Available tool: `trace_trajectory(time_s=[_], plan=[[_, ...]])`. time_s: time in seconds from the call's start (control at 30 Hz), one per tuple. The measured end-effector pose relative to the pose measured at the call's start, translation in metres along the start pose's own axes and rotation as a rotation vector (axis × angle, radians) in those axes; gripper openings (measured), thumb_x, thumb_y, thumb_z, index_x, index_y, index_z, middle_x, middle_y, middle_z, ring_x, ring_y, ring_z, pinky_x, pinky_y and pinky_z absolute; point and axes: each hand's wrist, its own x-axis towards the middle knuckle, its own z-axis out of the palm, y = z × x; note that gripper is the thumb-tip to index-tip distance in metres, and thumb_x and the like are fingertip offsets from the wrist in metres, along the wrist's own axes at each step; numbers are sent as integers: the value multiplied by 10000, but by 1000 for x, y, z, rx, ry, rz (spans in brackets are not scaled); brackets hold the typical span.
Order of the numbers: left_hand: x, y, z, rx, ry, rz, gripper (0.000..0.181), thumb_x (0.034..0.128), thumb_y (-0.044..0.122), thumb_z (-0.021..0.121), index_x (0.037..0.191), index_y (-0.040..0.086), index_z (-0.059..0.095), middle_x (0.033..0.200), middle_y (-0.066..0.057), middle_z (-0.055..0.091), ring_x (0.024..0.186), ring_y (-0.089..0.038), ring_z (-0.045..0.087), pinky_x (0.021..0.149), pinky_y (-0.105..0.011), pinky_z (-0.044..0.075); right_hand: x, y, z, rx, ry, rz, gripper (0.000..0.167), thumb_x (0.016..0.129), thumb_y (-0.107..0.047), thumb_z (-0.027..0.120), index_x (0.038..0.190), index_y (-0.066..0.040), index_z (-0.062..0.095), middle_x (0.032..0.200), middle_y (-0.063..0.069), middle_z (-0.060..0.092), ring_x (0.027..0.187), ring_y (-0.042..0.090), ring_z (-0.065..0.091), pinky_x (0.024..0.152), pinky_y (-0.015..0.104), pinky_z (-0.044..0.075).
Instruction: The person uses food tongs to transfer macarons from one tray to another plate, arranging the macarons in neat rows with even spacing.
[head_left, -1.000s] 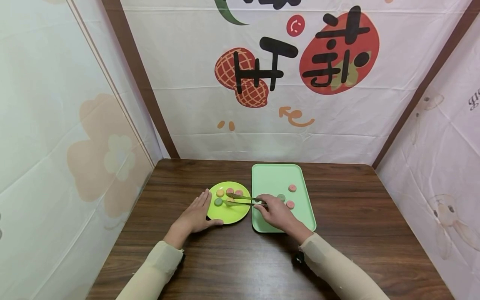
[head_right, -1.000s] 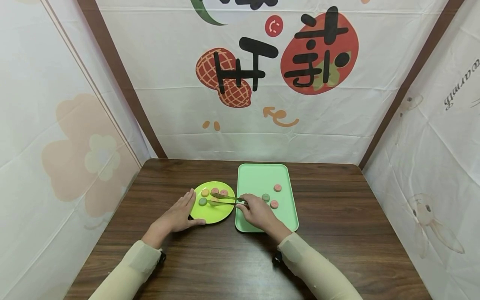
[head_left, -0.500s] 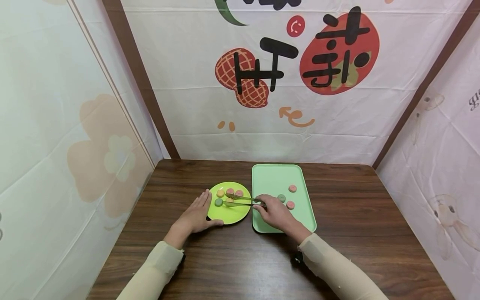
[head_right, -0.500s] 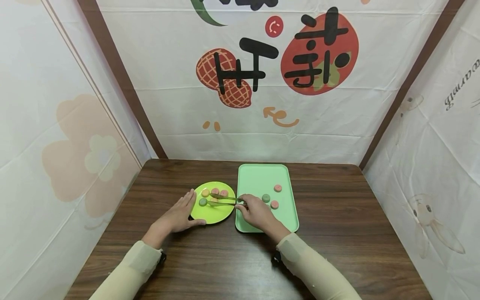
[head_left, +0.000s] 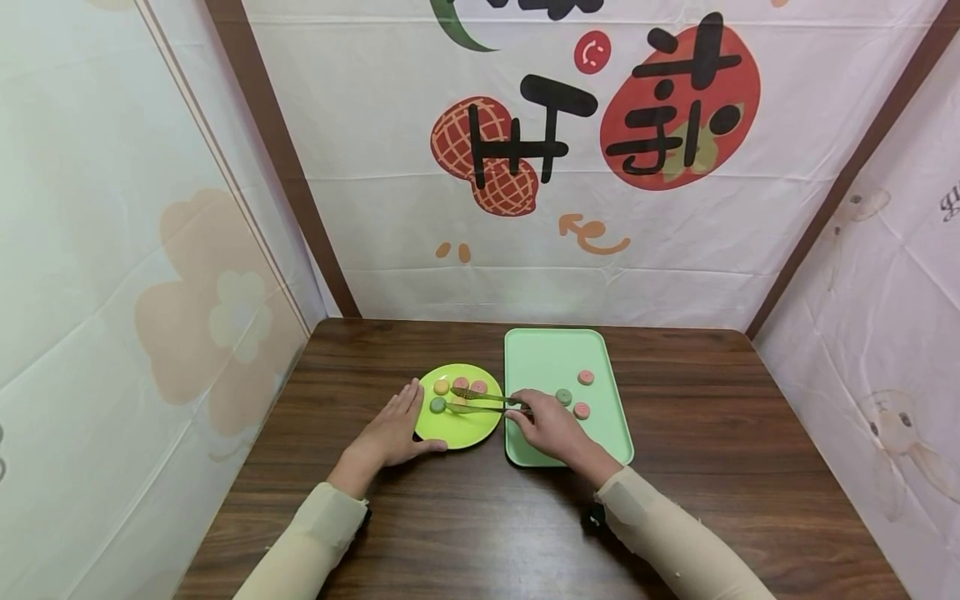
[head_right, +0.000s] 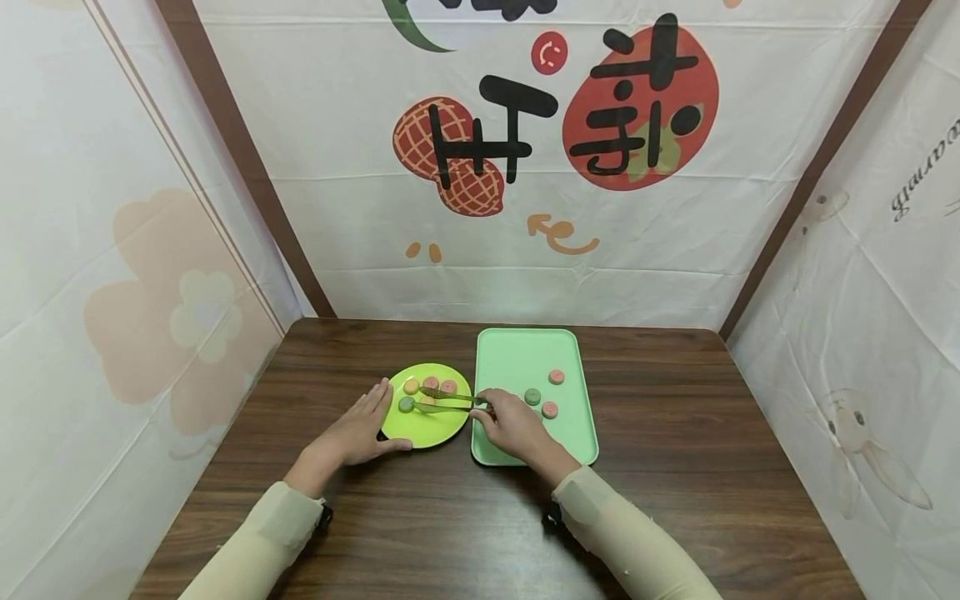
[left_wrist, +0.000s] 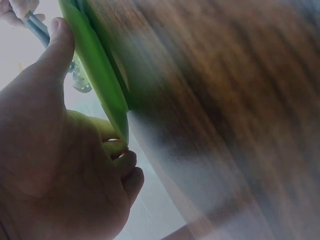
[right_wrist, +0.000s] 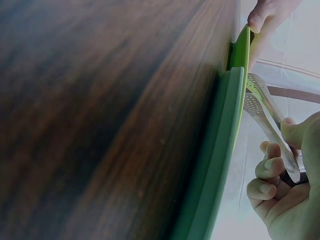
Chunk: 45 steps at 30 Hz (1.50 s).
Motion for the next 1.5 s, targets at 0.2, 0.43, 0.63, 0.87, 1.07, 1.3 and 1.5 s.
trace_trajectory(time_s=[0.2, 0.43, 0.63, 0.87, 1.07, 1.3, 1.5], plan=[[0, 0, 0, 4, 2, 3, 1211, 966, 692, 678, 1686, -82, 88, 1775, -271, 39, 1651, -411, 95, 1346, -536, 143, -1, -1, 0, 2, -3, 8, 261, 1068, -211, 708, 1244, -20, 743, 1105, 79, 758, 966, 211, 757, 819, 410, 651], [0, 0, 1, 0, -4, 0, 1214, 964, 695, 677, 1688, -76, 80, 1777, -265, 33, 1652, -409, 93, 1346, -535, 143, -2, -2, -1, 12, -5, 15, 272, 1066, -212, 712, 1250, -13, 740, 1120, 94, 759, 986, 227, 763, 838, 415, 655], [0, 0, 1, 0, -5, 1, 1216, 964, 692, 679, 1689, -75, 75, 1777, -267, 39, 1651, -410, 97, 1346, -535, 146, -4, -3, -2, 23, 5, 22, 294, 1068, -204, 707, 1273, 6, 726, 1151, 112, 753, 1012, 244, 765, 861, 415, 656], [0, -1, 2, -1, -6, 1, 1218, 962, 697, 679, 1690, -71, 77, 1777, -265, 43, 1651, -409, 97, 1346, -536, 147, -8, -4, -6, 12, 37, 25, 284, 1055, -191, 725, 1255, 10, 729, 1067, 70, 742, 928, 199, 741, 795, 386, 645], [-1, -1, 1, -9, -7, -5, 1219, 961, 703, 675, 1694, -61, 71, 1782, -251, 29, 1655, -399, 87, 1348, -531, 137, -13, -3, -12, 23, 48, 37, 293, 1058, -209, 723, 1252, 9, 727, 1028, 34, 737, 888, 169, 741, 764, 364, 641], [0, -2, 2, -6, -10, -11, 1225, 959, 711, 671, 1695, -59, 65, 1784, -247, 18, 1656, -394, 80, 1350, -526, 132, -19, 3, -18, 17, 82, 8, 239, 1042, -202, 743, 1208, -30, 741, 976, -11, 732, 829, 100, 696, 733, 329, 619], [0, -2, 2, -11, -2, -9, 1234, 953, 714, 678, 1695, -60, 68, 1783, -251, 28, 1655, -399, 86, 1348, -530, 135, -26, 7, -25, -27, 120, 6, 257, 1028, -207, 765, 1210, -27, 744, 920, -30, 700, 779, 81, 631, 673, 306, 575]])
